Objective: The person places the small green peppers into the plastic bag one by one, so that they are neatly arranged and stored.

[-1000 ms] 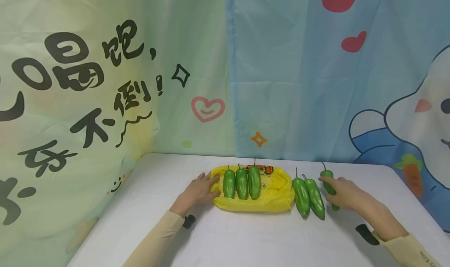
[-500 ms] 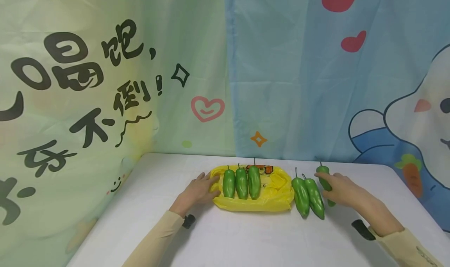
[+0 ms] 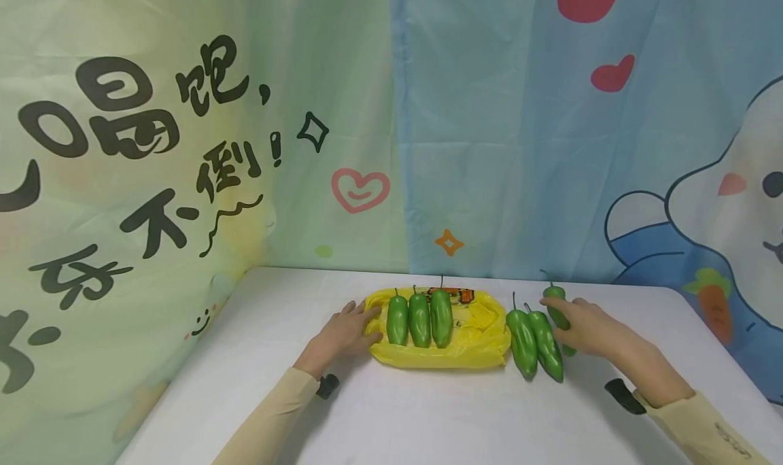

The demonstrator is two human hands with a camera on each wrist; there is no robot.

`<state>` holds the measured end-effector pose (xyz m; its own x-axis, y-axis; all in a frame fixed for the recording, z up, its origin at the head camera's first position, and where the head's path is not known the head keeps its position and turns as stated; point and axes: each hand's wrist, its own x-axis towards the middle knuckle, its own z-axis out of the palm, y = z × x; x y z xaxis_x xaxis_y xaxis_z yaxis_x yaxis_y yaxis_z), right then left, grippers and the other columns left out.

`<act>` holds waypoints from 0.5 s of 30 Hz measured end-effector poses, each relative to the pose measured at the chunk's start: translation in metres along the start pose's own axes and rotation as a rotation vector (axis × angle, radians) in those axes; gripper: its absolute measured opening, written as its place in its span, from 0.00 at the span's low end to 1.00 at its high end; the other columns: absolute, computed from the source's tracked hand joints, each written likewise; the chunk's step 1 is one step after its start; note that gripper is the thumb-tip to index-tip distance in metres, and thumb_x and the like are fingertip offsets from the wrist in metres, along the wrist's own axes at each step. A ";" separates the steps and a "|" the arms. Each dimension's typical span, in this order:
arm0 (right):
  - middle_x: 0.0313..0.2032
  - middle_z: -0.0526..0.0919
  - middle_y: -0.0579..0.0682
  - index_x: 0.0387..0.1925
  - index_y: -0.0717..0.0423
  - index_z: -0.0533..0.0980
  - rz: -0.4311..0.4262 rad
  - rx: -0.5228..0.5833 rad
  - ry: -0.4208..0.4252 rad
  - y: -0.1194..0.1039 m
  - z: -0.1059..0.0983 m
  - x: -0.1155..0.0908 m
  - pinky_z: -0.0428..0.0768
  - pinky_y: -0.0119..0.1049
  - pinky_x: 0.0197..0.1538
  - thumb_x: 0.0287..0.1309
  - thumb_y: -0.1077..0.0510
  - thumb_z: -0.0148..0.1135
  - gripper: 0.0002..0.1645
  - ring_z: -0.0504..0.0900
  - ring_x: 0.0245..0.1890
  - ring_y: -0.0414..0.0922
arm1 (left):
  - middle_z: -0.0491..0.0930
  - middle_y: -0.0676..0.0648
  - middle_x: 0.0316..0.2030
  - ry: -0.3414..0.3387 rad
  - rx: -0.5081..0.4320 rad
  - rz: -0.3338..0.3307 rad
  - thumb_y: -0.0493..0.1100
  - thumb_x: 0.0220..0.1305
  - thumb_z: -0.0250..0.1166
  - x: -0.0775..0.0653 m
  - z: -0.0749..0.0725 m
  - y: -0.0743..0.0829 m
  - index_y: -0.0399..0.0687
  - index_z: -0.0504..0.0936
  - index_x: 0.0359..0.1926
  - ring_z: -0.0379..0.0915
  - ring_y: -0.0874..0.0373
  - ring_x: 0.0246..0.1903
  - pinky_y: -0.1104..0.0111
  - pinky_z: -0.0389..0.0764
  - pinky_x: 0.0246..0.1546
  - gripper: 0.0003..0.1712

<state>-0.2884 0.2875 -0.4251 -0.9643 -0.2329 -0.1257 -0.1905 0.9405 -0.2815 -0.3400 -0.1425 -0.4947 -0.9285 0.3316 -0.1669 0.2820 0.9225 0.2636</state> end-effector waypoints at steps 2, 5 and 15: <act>0.50 0.75 0.78 0.69 0.65 0.66 -0.002 0.006 -0.003 -0.001 0.000 0.000 0.84 0.51 0.36 0.59 0.59 0.64 0.37 0.78 0.38 0.57 | 0.59 0.40 0.76 -0.002 -0.001 0.000 0.60 0.71 0.57 0.000 0.000 0.000 0.56 0.64 0.75 0.49 0.36 0.77 0.40 0.57 0.74 0.36; 0.51 0.75 0.79 0.69 0.64 0.66 -0.002 0.012 -0.008 -0.003 -0.001 0.001 0.84 0.52 0.36 0.59 0.59 0.64 0.37 0.78 0.38 0.57 | 0.60 0.40 0.76 0.003 -0.002 0.004 0.59 0.71 0.57 0.000 -0.001 0.000 0.55 0.65 0.75 0.50 0.36 0.76 0.39 0.58 0.74 0.36; 0.53 0.74 0.78 0.70 0.63 0.65 0.003 0.020 -0.021 -0.011 -0.002 0.004 0.84 0.60 0.43 0.59 0.58 0.64 0.38 0.78 0.43 0.60 | 0.59 0.41 0.76 -0.002 -0.008 -0.005 0.60 0.71 0.56 -0.002 -0.001 0.001 0.56 0.64 0.75 0.49 0.36 0.77 0.40 0.57 0.75 0.36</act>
<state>-0.2903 0.2771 -0.4202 -0.9608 -0.2355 -0.1463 -0.1837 0.9360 -0.3003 -0.3383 -0.1418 -0.4935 -0.9296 0.3273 -0.1698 0.2755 0.9226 0.2700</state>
